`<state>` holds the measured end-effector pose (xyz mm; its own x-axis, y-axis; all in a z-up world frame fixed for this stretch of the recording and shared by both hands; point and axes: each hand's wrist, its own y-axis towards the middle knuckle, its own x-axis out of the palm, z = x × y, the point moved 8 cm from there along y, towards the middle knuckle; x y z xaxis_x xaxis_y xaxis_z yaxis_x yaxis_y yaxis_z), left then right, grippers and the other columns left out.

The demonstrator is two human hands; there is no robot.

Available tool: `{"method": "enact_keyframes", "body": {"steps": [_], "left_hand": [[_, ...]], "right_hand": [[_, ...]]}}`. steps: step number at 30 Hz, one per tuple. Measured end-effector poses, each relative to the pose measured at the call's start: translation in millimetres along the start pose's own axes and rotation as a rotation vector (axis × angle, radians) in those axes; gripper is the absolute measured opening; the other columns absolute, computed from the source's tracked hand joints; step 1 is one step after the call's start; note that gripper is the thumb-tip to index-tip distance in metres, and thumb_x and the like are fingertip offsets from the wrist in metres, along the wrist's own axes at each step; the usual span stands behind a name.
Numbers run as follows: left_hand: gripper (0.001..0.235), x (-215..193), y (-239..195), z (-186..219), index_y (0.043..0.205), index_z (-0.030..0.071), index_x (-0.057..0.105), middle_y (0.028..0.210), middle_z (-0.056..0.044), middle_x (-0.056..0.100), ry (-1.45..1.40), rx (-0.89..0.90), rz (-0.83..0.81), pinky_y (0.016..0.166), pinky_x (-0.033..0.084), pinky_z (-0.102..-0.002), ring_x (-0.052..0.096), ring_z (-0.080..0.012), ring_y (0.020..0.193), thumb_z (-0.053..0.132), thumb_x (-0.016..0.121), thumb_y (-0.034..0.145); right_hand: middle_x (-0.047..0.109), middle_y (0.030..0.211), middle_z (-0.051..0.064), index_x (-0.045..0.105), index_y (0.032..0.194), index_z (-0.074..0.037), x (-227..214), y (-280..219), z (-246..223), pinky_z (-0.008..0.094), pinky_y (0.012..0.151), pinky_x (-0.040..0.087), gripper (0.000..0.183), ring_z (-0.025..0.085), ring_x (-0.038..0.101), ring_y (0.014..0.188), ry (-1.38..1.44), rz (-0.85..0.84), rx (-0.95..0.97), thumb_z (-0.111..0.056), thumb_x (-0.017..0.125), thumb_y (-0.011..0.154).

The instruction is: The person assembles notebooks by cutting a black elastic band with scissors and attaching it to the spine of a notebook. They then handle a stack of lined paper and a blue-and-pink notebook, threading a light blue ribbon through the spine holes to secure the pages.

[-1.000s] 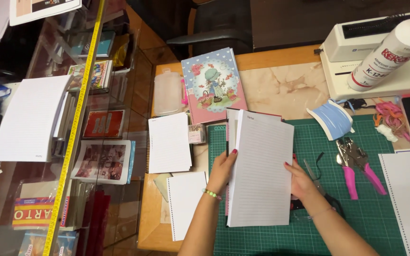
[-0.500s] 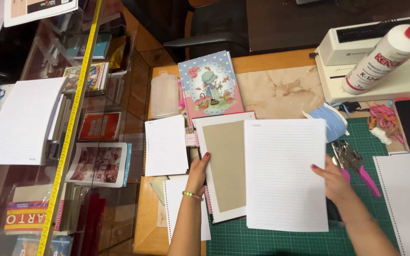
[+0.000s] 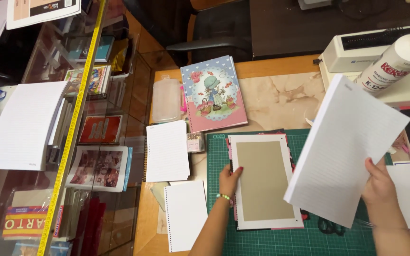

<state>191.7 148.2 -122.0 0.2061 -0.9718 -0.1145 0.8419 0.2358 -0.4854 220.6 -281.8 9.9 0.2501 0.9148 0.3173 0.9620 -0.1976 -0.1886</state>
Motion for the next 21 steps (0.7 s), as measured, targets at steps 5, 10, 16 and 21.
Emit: {"method": "enact_keyframes", "body": {"steps": [5, 10, 16, 21], "left_hand": [[0.049, -21, -11, 30, 0.131, 0.015, 0.063, 0.104, -0.006, 0.062, 0.531, 0.195, 0.178, 0.07, 0.052, -0.045, 0.064, -0.0289, 0.082, 0.034, 0.067, 0.086], [0.027, -19, -3, 109, 0.114, 0.009, 0.068, 0.106, -0.011, 0.056, 0.831, 0.53, 0.253, 0.057, 0.054, -0.048, 0.063, -0.0334, 0.082, 0.023, 0.057, 0.093], [0.047, 3, 59, 185, 0.127, 0.004, 0.061, 0.138, -0.026, 0.052, 0.928, 0.938, 0.287, 0.106, 0.044, -0.053, 0.05, -0.0439, 0.125, 0.008, 0.067, 0.081], [0.103, 16, 133, 156, 0.161, 0.026, 0.023, 0.165, -0.017, 0.023, 1.545, 0.617, 0.191, 0.117, 0.024, -0.058, 0.021, -0.0385, 0.151, 0.065, 0.07, 0.078]], "right_hand": [[0.046, 0.155, 0.008, 0.032, 0.163, -0.022, -11, 21, 62, 0.038, 0.109, 0.041, 0.07, 0.021, 0.049, 0.132, 0.115, -0.03, 0.078, -0.011, 0.049, 0.096], [0.042, 0.156, 0.016, 0.031, 0.156, 0.002, 58, 0, 60, 0.033, 0.121, 0.03, 0.061, 0.022, 0.04, 0.141, -0.184, -0.11, 0.011, -0.008, 0.044, 0.097], [0.056, 0.143, 0.013, 0.042, 0.154, -0.014, 42, 18, 161, 0.035, 0.097, 0.045, 0.064, 0.025, 0.057, 0.119, 0.177, -0.047, 0.298, -0.006, 0.055, 0.092], [0.059, 0.134, 0.01, 0.045, 0.153, -0.016, 47, 1, 152, 0.03, 0.093, 0.043, 0.057, 0.019, 0.058, 0.111, 0.114, -0.011, 0.348, -0.011, 0.054, 0.097]]}}
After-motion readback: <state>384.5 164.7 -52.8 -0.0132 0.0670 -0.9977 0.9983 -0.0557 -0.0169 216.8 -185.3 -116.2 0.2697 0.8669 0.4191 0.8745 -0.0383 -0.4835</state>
